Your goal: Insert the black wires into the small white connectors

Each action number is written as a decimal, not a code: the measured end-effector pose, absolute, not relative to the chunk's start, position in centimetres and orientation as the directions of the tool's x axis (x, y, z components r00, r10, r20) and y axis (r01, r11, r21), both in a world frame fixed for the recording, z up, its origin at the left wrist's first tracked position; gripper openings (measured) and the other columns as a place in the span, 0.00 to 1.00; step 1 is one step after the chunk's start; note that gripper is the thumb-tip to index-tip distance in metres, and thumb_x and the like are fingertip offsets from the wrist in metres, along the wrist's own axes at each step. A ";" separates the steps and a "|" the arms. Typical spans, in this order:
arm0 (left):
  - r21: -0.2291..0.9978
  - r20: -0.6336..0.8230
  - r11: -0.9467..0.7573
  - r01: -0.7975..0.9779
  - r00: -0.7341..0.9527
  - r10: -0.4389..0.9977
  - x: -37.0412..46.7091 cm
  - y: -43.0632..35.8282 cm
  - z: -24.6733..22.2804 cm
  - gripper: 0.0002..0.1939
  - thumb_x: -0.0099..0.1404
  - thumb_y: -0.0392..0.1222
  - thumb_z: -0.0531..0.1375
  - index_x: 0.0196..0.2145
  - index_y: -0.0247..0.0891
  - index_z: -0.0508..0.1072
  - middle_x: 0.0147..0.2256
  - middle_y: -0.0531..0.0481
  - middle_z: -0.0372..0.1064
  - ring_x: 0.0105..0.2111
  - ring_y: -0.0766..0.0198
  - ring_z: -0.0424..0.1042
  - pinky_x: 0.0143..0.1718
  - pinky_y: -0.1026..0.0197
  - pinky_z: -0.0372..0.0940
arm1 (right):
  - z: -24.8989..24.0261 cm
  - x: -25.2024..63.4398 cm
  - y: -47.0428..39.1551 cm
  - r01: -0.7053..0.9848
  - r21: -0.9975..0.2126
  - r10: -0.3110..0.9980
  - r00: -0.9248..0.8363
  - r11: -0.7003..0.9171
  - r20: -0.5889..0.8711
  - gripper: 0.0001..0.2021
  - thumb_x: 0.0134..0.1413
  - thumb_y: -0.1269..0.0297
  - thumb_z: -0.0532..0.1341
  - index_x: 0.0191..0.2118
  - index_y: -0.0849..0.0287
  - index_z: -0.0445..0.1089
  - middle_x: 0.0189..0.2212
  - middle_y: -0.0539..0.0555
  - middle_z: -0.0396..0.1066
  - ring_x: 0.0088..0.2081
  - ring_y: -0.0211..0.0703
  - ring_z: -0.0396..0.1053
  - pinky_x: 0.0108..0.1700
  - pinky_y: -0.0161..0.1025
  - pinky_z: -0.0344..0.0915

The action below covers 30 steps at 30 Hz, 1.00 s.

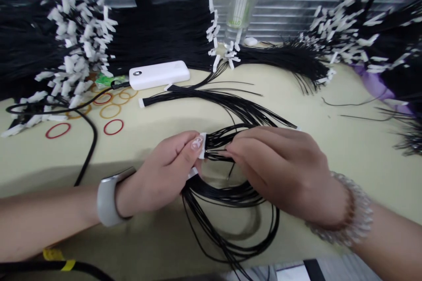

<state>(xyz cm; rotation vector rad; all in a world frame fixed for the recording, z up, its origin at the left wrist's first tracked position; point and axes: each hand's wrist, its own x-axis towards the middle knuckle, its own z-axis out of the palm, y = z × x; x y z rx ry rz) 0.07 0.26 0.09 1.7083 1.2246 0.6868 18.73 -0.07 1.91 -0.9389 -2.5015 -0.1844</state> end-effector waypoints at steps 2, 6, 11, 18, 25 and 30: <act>0.899 -0.067 -0.099 0.427 0.358 0.931 0.1 0.3 0.1 0.19 0.64 0.47 0.43 0.20 0.37 0.60 0.18 0.56 0.57 0.18 0.71 0.56 0.20 0.68 0.53 | 2.1 18.7 -0.1 0.615 0.046 0.519 -0.702 0.787 0.487 0.11 0.52 0.72 0.51 0.21 0.61 0.63 0.24 0.54 0.67 0.32 0.38 0.65 0.33 0.36 0.61; 0.905 -0.078 -0.090 0.415 0.372 0.925 0.0 0.3 0.0 0.19 0.64 0.47 0.42 0.21 0.37 0.60 0.19 0.55 0.58 0.19 0.71 0.56 0.20 0.68 0.54 | 2.5 18.7 -0.2 0.580 0.161 0.433 -0.739 0.799 0.516 0.15 0.53 0.72 0.48 0.19 0.59 0.62 0.21 0.53 0.66 0.27 0.38 0.64 0.30 0.37 0.62; 0.912 -0.083 -0.080 0.403 0.371 0.925 0.0 0.2 -0.1 0.18 0.64 0.47 0.43 0.22 0.37 0.61 0.19 0.56 0.58 0.19 0.71 0.56 0.20 0.69 0.54 | 2.5 18.7 -0.3 0.572 0.208 0.408 -0.754 0.794 0.515 0.15 0.52 0.72 0.48 0.19 0.59 0.63 0.22 0.53 0.68 0.26 0.37 0.63 0.31 0.38 0.63; 0.916 -0.101 -0.064 0.397 0.381 0.919 0.0 0.2 -0.1 0.18 0.65 0.47 0.42 0.22 0.37 0.60 0.19 0.57 0.56 0.19 0.72 0.55 0.20 0.69 0.53 | 2.5 18.8 -0.3 0.486 0.295 0.312 -0.820 0.823 0.481 0.10 0.50 0.73 0.51 0.25 0.61 0.68 0.26 0.54 0.70 0.25 0.39 0.64 0.29 0.40 0.63; 0.913 -0.115 -0.070 0.401 0.419 0.900 0.0 0.2 -0.1 0.17 0.64 0.47 0.43 0.23 0.37 0.59 0.20 0.57 0.56 0.20 0.72 0.56 0.22 0.69 0.55 | 2.5 18.5 -0.4 0.459 0.321 0.267 -0.828 0.829 0.494 0.12 0.52 0.72 0.50 0.24 0.62 0.68 0.26 0.54 0.71 0.24 0.38 0.64 0.28 0.40 0.63; 0.914 -0.102 -0.095 0.394 0.449 0.888 -0.1 0.2 -0.2 0.17 0.64 0.47 0.43 0.22 0.37 0.58 0.19 0.57 0.56 0.20 0.72 0.56 0.22 0.69 0.55 | 2.0 18.4 0.0 0.440 0.274 0.265 -0.825 0.855 0.498 0.11 0.52 0.72 0.51 0.23 0.62 0.67 0.21 0.53 0.68 0.25 0.38 0.64 0.30 0.39 0.63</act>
